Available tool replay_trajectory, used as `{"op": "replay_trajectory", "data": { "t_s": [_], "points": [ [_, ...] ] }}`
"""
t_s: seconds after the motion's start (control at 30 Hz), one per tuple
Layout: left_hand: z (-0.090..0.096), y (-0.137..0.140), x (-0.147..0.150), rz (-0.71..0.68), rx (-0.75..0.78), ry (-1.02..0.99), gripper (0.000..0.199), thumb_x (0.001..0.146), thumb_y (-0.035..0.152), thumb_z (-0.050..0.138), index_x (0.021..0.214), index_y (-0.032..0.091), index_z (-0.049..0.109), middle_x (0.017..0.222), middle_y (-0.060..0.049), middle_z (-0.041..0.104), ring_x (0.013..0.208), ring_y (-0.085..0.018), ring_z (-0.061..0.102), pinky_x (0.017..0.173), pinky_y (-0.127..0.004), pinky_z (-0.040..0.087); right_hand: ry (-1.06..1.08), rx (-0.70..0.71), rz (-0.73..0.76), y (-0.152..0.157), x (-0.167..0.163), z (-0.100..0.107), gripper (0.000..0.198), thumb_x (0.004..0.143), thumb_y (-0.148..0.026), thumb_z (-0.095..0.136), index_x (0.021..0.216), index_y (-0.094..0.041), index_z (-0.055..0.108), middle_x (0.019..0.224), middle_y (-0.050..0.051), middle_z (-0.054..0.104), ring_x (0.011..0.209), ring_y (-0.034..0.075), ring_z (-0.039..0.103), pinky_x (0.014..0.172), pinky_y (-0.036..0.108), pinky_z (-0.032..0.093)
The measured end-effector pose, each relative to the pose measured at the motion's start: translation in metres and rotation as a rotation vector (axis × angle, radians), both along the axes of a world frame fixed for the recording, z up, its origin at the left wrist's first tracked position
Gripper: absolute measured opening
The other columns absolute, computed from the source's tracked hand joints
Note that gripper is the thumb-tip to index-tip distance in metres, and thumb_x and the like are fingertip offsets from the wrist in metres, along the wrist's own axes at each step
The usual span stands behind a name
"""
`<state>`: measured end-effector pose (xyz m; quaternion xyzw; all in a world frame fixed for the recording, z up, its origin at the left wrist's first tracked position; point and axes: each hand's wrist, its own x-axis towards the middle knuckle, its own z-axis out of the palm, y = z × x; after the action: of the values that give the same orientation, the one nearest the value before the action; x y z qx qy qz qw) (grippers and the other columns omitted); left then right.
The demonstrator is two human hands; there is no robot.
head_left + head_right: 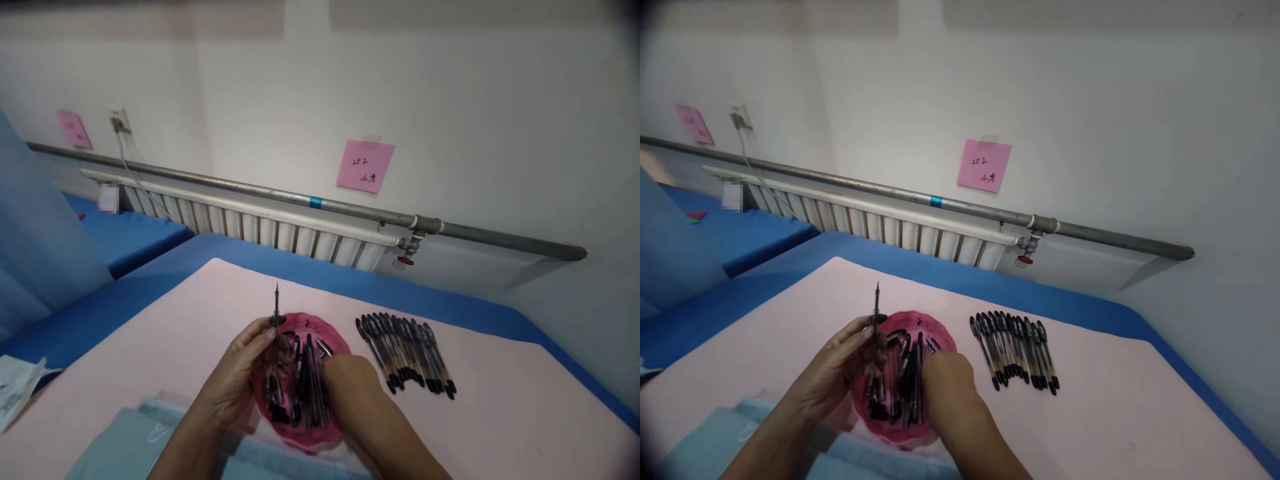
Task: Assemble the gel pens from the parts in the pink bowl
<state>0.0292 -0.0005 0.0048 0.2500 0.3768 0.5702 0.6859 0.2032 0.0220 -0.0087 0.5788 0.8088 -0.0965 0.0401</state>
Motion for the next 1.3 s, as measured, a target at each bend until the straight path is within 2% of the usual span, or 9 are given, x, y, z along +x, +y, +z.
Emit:
{"op": "replay_trajectory", "data": {
  "t_s": [0.1,0.2,0.3,0.37,0.5,0.63,0.73,1.0,1.3],
  "points": [
    [-0.001,0.0,0.001,-0.011,0.002,-0.019,0.021,0.075,0.017,0.063,0.096,0.014,0.06,0.071,-0.005,0.067,0.056,-0.014,0.063,0.051,-0.024,0.051,0.072,0.01,-0.026,0.004,0.0,-0.02,0.016,0.061,-0.01,0.059,0.056,-0.022,0.067,0.058,0.007,0.067,0.06,0.024,0.065,0.055,0.03,0.043],
    [-0.002,0.001,0.001,-0.007,-0.005,-0.036,0.021,0.075,0.016,0.063,0.095,0.015,0.059,0.075,-0.006,0.069,0.063,-0.017,0.066,0.058,-0.027,0.053,0.185,0.121,-0.012,0.007,0.0,-0.03,0.018,0.063,-0.007,0.055,0.057,-0.021,0.066,0.057,0.008,0.066,0.056,0.023,0.063,0.053,0.03,0.042],
    [-0.004,0.002,-0.001,0.005,-0.006,-0.042,0.022,0.074,0.016,0.065,0.095,0.015,0.058,0.081,-0.008,0.07,0.07,-0.019,0.068,0.061,-0.028,0.053,0.254,0.252,0.05,0.007,0.001,-0.027,0.019,0.064,-0.007,0.053,0.062,-0.022,0.064,0.057,0.006,0.064,0.052,0.019,0.06,0.049,0.027,0.039],
    [-0.005,0.002,-0.001,0.008,0.002,-0.047,0.022,0.073,0.016,0.066,0.093,0.015,0.057,0.084,-0.009,0.07,0.074,-0.02,0.069,0.061,-0.027,0.053,0.338,0.282,0.085,0.007,0.002,-0.018,0.017,0.067,-0.01,0.051,0.066,-0.023,0.062,0.059,0.004,0.064,0.054,0.018,0.059,0.05,0.025,0.039],
    [-0.007,0.004,-0.001,0.015,0.025,-0.064,0.023,0.07,0.016,0.07,0.089,0.015,0.057,0.086,-0.01,0.07,0.08,-0.022,0.068,0.063,-0.027,0.053,0.636,0.219,0.119,0.006,-0.002,0.007,0.016,0.072,-0.011,0.047,0.074,-0.021,0.059,0.074,0.002,0.064,0.069,0.017,0.059,0.061,0.027,0.043],
    [-0.009,0.005,0.001,0.081,0.026,-0.069,0.024,0.068,0.015,0.071,0.086,0.015,0.056,0.081,-0.007,0.069,0.078,-0.02,0.068,0.064,-0.026,0.052,0.893,0.01,0.145,0.001,-0.012,0.021,0.028,0.07,-0.006,0.045,0.091,-0.021,0.058,0.077,-0.002,0.062,0.069,0.013,0.057,0.062,0.025,0.044],
    [-0.011,0.006,0.002,0.101,0.039,-0.082,0.022,0.069,0.015,0.071,0.086,0.015,0.056,0.079,-0.005,0.068,0.077,-0.019,0.068,0.065,-0.025,0.052,0.929,-0.055,0.146,-0.002,-0.015,0.023,0.027,0.069,-0.005,0.046,0.09,-0.019,0.056,0.076,-0.002,0.06,0.066,0.012,0.056,0.061,0.024,0.044],
    [-0.012,0.005,0.01,0.114,0.052,-0.057,0.023,0.067,0.017,0.072,0.085,0.015,0.057,0.078,-0.005,0.068,0.068,-0.013,0.066,0.059,-0.019,0.051,0.917,-0.042,0.197,-0.004,-0.014,0.019,0.028,0.071,-0.005,0.048,0.093,-0.02,0.056,0.088,0.0,0.063,0.079,0.013,0.057,0.071,0.027,0.044],
    [0.0,0.002,0.011,0.171,0.028,-0.011,0.027,0.063,0.018,0.075,0.08,0.015,0.054,0.068,-0.002,0.066,0.063,-0.014,0.066,0.056,-0.019,0.051,0.884,0.136,0.187,-0.009,-0.018,0.017,0.015,0.076,-0.009,0.049,0.083,-0.02,0.055,0.08,-0.001,0.062,0.072,0.014,0.055,0.066,0.027,0.042]
  ]
}}
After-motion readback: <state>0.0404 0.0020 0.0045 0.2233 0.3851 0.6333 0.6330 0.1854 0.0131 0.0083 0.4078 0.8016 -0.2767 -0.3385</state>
